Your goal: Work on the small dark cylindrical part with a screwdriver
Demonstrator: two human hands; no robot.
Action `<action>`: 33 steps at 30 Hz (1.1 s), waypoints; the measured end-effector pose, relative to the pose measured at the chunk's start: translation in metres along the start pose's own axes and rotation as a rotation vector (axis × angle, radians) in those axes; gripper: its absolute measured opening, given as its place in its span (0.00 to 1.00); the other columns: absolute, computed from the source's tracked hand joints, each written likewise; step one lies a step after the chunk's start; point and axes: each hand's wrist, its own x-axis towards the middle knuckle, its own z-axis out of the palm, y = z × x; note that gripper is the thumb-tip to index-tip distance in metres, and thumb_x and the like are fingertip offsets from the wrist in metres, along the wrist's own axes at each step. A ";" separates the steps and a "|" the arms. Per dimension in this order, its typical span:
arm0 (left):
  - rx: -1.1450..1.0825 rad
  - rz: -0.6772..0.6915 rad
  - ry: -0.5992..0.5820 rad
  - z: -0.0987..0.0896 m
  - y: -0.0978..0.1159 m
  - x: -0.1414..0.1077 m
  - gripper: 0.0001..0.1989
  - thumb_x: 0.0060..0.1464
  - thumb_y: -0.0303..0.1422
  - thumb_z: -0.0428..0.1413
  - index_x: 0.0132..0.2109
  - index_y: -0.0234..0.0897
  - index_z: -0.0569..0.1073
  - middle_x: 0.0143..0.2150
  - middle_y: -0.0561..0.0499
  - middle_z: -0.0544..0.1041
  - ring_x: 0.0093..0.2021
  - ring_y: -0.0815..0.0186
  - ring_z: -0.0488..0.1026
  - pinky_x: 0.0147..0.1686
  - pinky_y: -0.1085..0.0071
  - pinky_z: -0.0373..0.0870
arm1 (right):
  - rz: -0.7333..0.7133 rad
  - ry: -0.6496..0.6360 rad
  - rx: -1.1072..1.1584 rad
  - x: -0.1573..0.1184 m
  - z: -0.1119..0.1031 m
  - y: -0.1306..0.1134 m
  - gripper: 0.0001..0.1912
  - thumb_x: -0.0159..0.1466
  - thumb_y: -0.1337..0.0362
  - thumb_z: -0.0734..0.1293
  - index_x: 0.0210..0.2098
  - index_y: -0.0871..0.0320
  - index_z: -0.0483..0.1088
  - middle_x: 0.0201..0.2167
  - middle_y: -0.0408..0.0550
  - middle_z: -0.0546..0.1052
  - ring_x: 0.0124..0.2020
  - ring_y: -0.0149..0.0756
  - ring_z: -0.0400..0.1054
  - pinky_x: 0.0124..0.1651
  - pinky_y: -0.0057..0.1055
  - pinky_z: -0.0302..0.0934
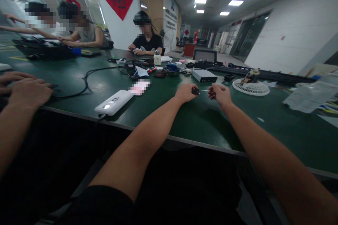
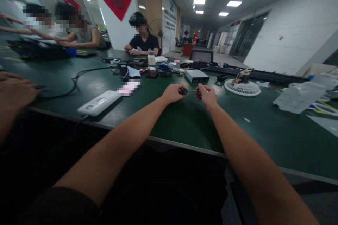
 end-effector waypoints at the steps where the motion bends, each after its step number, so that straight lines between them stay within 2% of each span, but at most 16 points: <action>1: 0.001 0.004 -0.004 0.000 0.000 0.000 0.18 0.49 0.31 0.68 0.49 0.41 0.84 0.46 0.47 0.85 0.46 0.57 0.81 0.51 0.62 0.77 | 0.007 0.002 -0.014 0.000 0.000 -0.001 0.19 0.64 0.48 0.71 0.27 0.57 0.72 0.22 0.45 0.75 0.20 0.30 0.69 0.22 0.26 0.61; 7: 0.004 0.022 -0.009 0.002 -0.001 0.000 0.17 0.50 0.31 0.68 0.49 0.41 0.84 0.45 0.47 0.85 0.45 0.58 0.81 0.51 0.63 0.77 | 0.025 -0.036 -0.002 -0.002 0.000 -0.003 0.23 0.63 0.42 0.71 0.27 0.55 0.69 0.21 0.45 0.75 0.21 0.32 0.70 0.25 0.28 0.64; 13: 0.004 0.009 -0.022 0.001 0.000 -0.001 0.17 0.49 0.32 0.68 0.49 0.41 0.84 0.46 0.46 0.85 0.45 0.57 0.81 0.51 0.62 0.77 | 0.001 -0.025 -0.092 -0.002 0.001 -0.002 0.24 0.63 0.42 0.71 0.27 0.55 0.69 0.22 0.46 0.75 0.21 0.32 0.69 0.24 0.28 0.62; 18: 0.009 0.002 -0.021 0.000 0.001 -0.001 0.18 0.50 0.32 0.68 0.50 0.41 0.84 0.46 0.46 0.85 0.45 0.57 0.81 0.52 0.61 0.76 | -0.010 -0.032 -0.009 -0.001 0.000 0.000 0.23 0.64 0.42 0.70 0.28 0.55 0.70 0.23 0.46 0.76 0.22 0.32 0.71 0.24 0.28 0.64; 22: 0.007 0.007 -0.028 0.000 0.001 -0.001 0.18 0.49 0.32 0.69 0.49 0.40 0.84 0.46 0.46 0.85 0.45 0.56 0.81 0.52 0.61 0.76 | -0.007 -0.036 -0.065 -0.001 0.000 -0.001 0.24 0.63 0.42 0.71 0.27 0.56 0.70 0.22 0.46 0.76 0.21 0.32 0.71 0.22 0.27 0.62; 33: -0.004 0.006 -0.018 0.001 0.001 -0.001 0.17 0.49 0.32 0.68 0.49 0.41 0.84 0.46 0.46 0.85 0.46 0.56 0.81 0.51 0.62 0.76 | -0.003 -0.093 -0.048 0.000 0.001 0.002 0.25 0.63 0.40 0.71 0.28 0.55 0.71 0.23 0.47 0.77 0.24 0.35 0.75 0.26 0.29 0.67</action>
